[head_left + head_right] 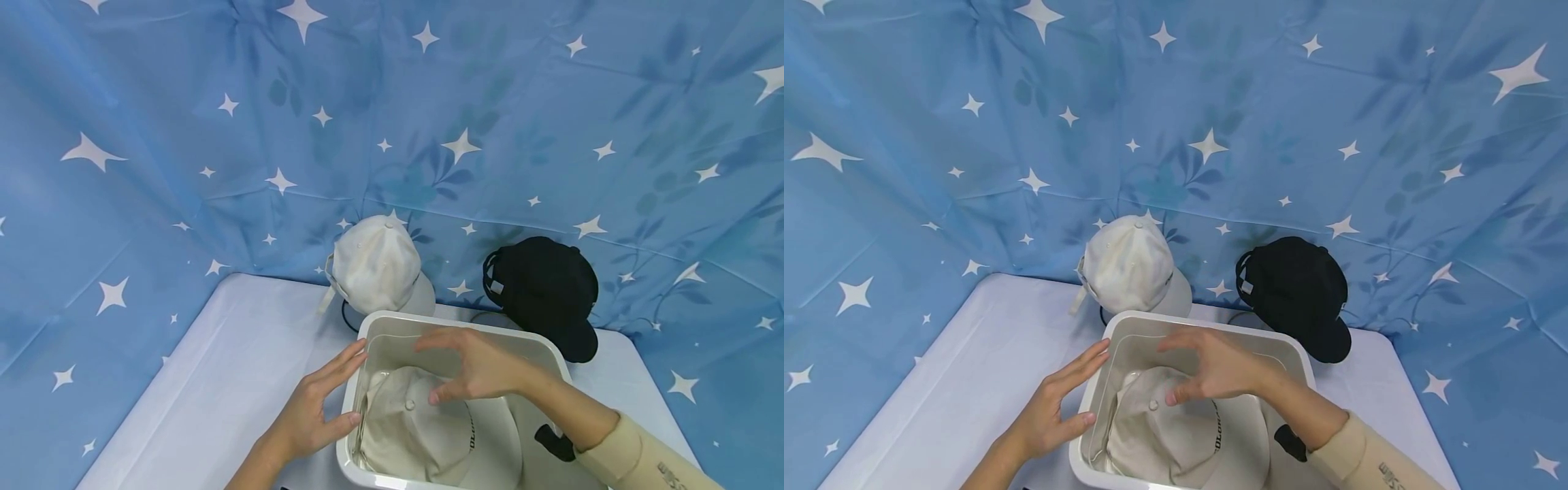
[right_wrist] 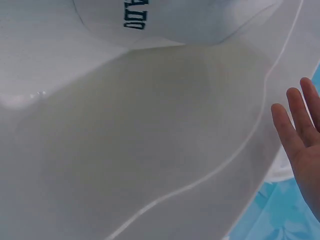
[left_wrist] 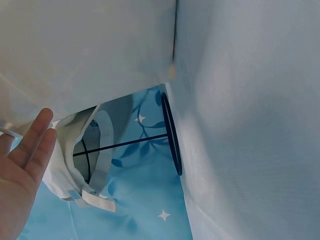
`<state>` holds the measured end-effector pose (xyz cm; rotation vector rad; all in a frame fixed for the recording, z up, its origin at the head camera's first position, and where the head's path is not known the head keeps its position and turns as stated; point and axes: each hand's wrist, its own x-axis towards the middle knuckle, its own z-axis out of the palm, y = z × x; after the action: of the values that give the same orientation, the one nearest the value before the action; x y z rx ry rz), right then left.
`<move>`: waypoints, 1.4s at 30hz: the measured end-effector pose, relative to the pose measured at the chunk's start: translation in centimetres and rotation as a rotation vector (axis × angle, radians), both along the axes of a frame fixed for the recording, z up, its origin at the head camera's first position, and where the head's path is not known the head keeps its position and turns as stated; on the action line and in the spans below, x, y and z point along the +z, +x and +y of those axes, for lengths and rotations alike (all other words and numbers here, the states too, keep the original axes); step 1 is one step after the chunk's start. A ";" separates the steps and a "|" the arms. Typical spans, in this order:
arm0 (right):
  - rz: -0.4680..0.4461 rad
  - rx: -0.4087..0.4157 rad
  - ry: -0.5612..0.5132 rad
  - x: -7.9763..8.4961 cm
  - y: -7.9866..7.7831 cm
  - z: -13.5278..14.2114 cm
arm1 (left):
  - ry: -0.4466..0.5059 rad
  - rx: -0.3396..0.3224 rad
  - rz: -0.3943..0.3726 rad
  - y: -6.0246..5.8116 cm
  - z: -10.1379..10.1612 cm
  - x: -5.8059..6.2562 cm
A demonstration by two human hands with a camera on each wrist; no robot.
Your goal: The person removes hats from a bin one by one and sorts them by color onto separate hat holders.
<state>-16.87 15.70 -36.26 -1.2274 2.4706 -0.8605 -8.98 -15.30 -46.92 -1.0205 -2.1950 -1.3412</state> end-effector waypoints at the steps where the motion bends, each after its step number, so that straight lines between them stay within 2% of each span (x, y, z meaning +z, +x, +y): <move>1: -0.010 0.002 0.006 -0.2 0.0 0.0 | -0.001 0.001 0.000 0.0 0.0 0.0; 13: -0.079 0.090 0.056 -1.5 -0.9 0.2 | -0.004 0.004 0.012 0.0 0.0 0.0; 21: -0.125 0.160 0.060 -3.1 -1.8 0.5 | -0.012 0.012 -0.003 0.1 0.0 -0.1; 25: -0.247 0.119 0.092 -2.8 -1.6 0.2 | -0.014 0.010 -0.001 0.1 -0.1 0.0; 28: -0.304 0.080 0.127 -2.8 -1.5 0.0 | -0.016 0.008 0.003 0.0 -0.1 0.0; 33: -0.329 0.054 0.175 -2.9 -1.3 -0.2 | -0.018 0.005 -0.011 0.1 -0.1 0.0; 42: -0.347 0.077 0.188 -3.7 -1.2 -0.5 | -0.027 0.006 -0.016 0.1 -0.2 0.0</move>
<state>-18.05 15.20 -39.92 -1.0064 2.1580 -0.7305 -8.91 -15.47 -46.94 -1.0148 -2.2319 -1.3252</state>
